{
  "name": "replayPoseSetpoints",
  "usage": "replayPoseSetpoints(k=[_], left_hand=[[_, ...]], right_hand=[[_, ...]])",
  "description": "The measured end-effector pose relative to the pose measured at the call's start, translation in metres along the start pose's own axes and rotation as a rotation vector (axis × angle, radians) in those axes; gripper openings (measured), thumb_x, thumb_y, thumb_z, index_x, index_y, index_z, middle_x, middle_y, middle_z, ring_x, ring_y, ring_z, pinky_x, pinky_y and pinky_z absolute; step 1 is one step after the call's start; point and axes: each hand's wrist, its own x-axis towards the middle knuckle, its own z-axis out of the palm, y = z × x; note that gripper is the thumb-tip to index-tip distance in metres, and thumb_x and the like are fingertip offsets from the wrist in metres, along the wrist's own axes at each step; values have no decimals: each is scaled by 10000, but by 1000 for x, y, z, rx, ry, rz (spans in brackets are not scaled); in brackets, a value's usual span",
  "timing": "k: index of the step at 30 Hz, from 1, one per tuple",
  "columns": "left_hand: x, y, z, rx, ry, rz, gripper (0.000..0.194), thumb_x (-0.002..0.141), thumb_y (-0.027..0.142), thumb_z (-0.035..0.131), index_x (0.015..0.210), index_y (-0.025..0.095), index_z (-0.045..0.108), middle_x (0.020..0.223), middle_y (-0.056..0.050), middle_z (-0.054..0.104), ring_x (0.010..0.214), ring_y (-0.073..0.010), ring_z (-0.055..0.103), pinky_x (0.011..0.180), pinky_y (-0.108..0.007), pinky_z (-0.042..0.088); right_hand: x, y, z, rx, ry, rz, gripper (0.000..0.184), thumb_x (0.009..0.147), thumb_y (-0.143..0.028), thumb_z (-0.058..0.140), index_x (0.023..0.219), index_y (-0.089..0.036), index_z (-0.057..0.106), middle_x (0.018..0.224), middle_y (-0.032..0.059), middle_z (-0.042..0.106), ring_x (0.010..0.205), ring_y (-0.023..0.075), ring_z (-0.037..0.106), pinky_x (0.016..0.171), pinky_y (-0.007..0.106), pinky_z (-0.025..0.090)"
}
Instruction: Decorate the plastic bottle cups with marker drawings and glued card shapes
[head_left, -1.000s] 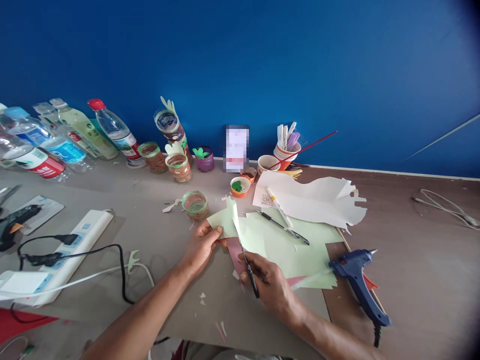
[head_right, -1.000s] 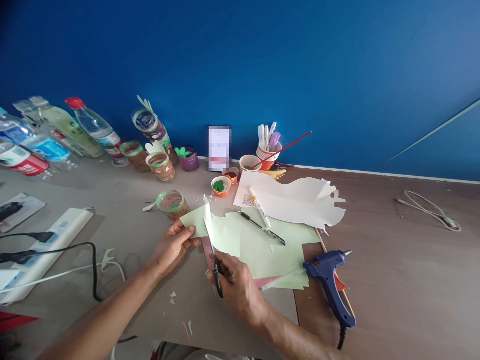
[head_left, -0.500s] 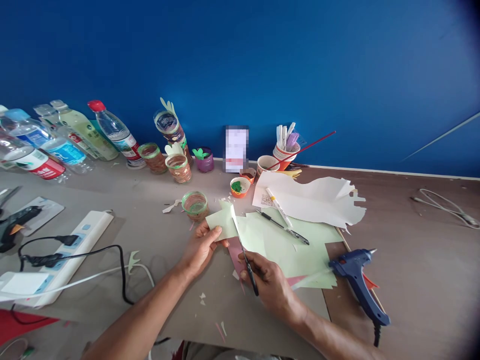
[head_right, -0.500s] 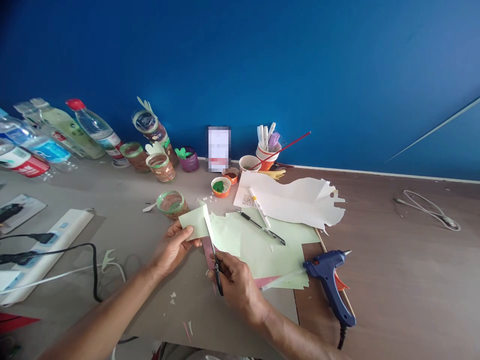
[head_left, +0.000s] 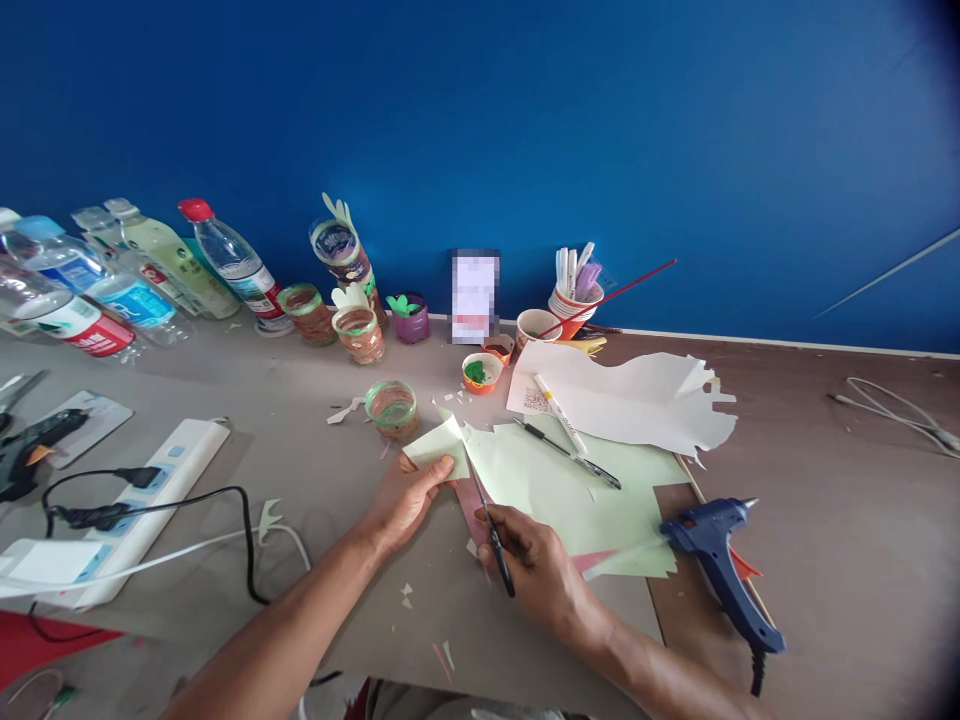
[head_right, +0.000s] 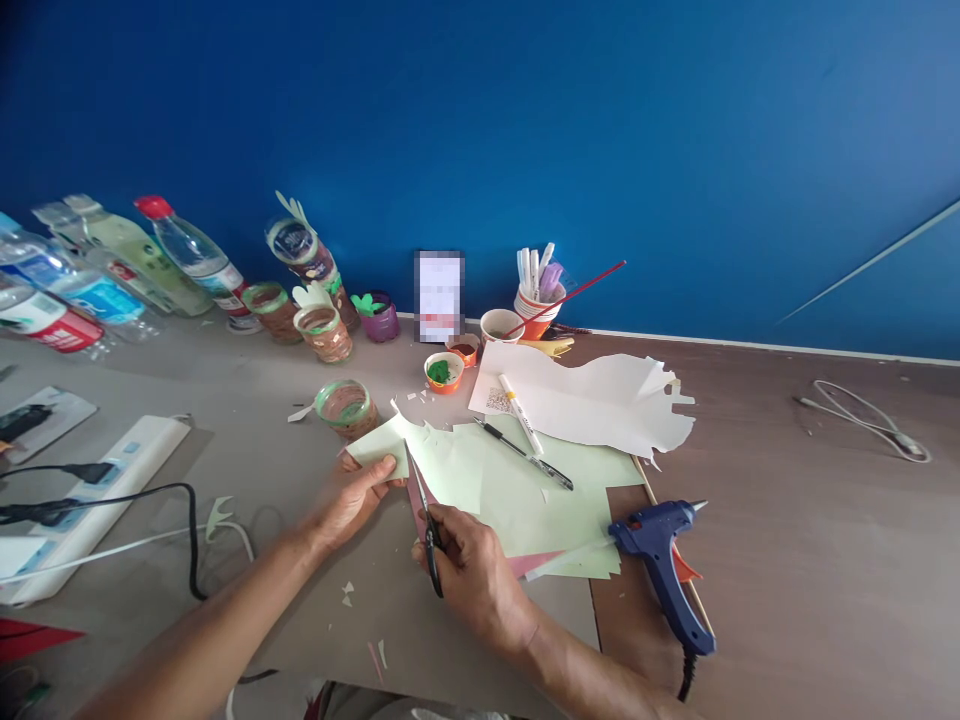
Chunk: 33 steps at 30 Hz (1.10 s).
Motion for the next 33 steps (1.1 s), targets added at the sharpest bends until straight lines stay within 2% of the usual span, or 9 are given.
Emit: replayPoseSetpoints(k=[4,7,14,18,26,29,33], left_hand=[[-2,1,3,22,-2,-6,320,589,388,884,790,174,755,747,-17,715,689,-147,613,623,-255,503],[-3,1,3,58,-31,-7,308,615,398,865,782,170,744,736,-23,700,706,-160,608,645,-270,504],[-3,0,2,86,-77,-20,343,654,394,840,907,184,743,841,-31,726,769,-174,620,662,-266,491],[-3,-2,0,120,-91,-1,287,671,402,824,815,169,739,801,-41,725,730,-181,612,657,-277,477],[-7,1,4,112,-135,-62,352,661,381,820,932,169,744,823,-58,744,764,-213,646,699,-303,486],[-8,1,4,92,-124,-82,379,639,388,834,938,173,742,804,-49,742,737,-205,644,697,-308,485],[-9,1,4,78,-130,-96,374,627,379,845,909,161,733,746,-31,722,691,-186,625,684,-301,480]], right_hand=[[0,-7,-2,44,-31,28,150,802,-239,544,914,-173,620,700,-29,476,637,115,415,589,239,360],[-1,-10,-3,55,-40,29,132,805,-235,536,896,-174,610,692,-37,450,629,109,395,582,238,348],[-1,-14,-4,105,-52,1,134,797,-204,540,905,-169,611,683,-48,434,617,97,379,561,226,327],[-1,-19,-4,156,-87,-4,123,796,-181,545,901,-175,608,659,-56,442,601,91,390,551,215,332],[0,-15,-3,137,-70,4,186,817,-279,558,944,-166,631,647,-49,437,590,104,397,555,242,330],[0,-15,-4,151,-78,-10,229,835,-293,540,999,-156,625,652,-46,451,590,106,401,564,249,329],[1,-16,-4,158,-80,-17,187,840,-296,537,942,-159,615,648,-45,449,592,105,398,567,253,324]])
